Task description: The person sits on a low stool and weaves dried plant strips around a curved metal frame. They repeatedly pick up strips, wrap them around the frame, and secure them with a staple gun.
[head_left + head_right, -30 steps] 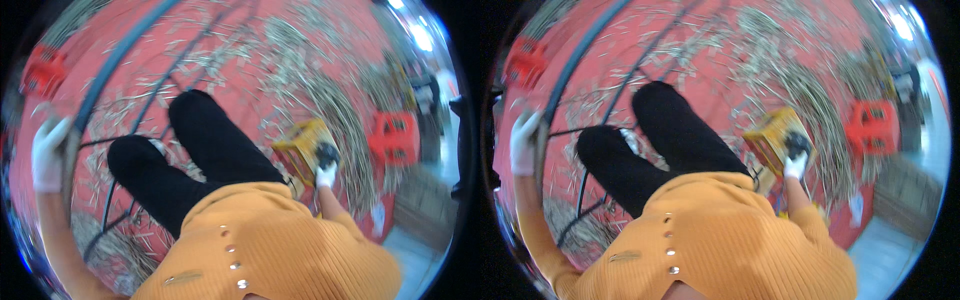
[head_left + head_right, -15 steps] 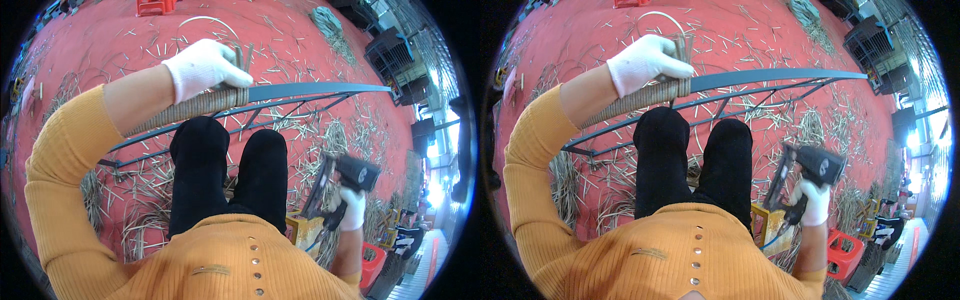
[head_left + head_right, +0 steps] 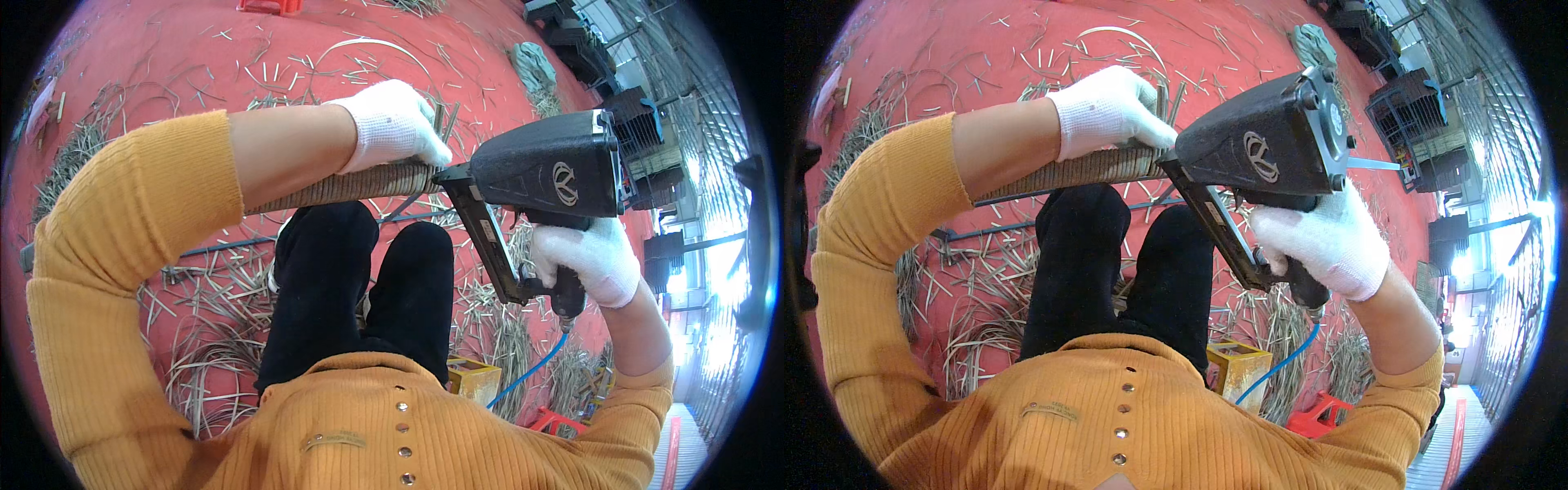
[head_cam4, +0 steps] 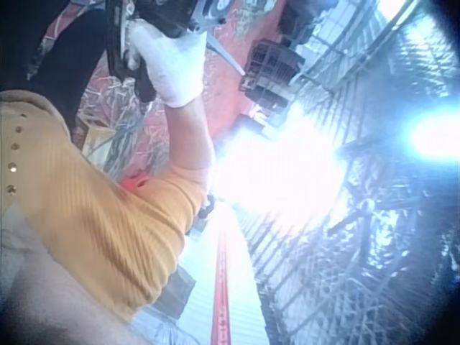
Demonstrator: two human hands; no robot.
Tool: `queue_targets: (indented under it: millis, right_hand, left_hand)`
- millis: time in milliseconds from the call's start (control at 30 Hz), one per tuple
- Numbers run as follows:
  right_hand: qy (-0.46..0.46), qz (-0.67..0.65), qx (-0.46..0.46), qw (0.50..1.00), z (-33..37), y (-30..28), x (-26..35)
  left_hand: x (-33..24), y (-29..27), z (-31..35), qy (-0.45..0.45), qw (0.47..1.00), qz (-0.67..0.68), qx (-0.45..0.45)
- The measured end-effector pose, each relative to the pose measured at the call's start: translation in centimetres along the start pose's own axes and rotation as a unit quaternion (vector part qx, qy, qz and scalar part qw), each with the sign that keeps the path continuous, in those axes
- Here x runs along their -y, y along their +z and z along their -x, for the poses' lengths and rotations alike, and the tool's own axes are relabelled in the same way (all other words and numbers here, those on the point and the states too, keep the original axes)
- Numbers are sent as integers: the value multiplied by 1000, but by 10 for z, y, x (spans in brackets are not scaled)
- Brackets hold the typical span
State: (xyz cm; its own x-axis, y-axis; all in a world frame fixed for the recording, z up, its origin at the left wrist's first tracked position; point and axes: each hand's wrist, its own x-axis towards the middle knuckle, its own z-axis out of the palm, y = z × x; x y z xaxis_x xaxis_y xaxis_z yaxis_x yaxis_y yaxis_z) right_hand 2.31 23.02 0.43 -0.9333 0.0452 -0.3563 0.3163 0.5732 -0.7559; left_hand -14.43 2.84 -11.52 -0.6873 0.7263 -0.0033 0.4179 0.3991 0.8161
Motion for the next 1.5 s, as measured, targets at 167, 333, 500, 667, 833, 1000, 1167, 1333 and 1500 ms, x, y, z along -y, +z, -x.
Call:
queue_targets:
  millis: [167, 333, 500, 667, 833, 1000, 1167, 1333, 1500]
  right_hand:
    - [-4, 29, 20, 999, -3, -1, 5]
    - [28, 64, 31, 997, -8, -4, 17]
    - [24, 41, 42, 998, -8, -3, 17]
    - [-7, 23, 22, 999, -1, -2, 7]
    - [-40, 43, -11, 998, 7, -6, 3]
    - [-24, 21, 7, 999, 5, -6, 1]
    - [-40, 26, 32, 998, -1, -7, -1]
    - [-48, 36, 38, 997, -3, -9, -1]
    - [-28, 35, 49, 998, -6, -6, 3]
  left_hand:
    - [2, 0, -1, 8, 1000, -21, 4]
    - [0, 2, -1, -7, 1000, -22, 1]
    - [-4, 1, 1, -54, 997, 54, -1]
    - [-8, 3, 5, -51, 997, 57, -16]
    - [-6, 5, 4, -11, 998, 31, -51]
    - [-3, 6, 0, -11, 998, 26, -61]
    - [-7, 7, 0, 9, 996, -24, -80]
    - [-12, 5, 0, -17, 997, -56, -57]
    - [-16, 3, 1, -14, 995, -87, -48]
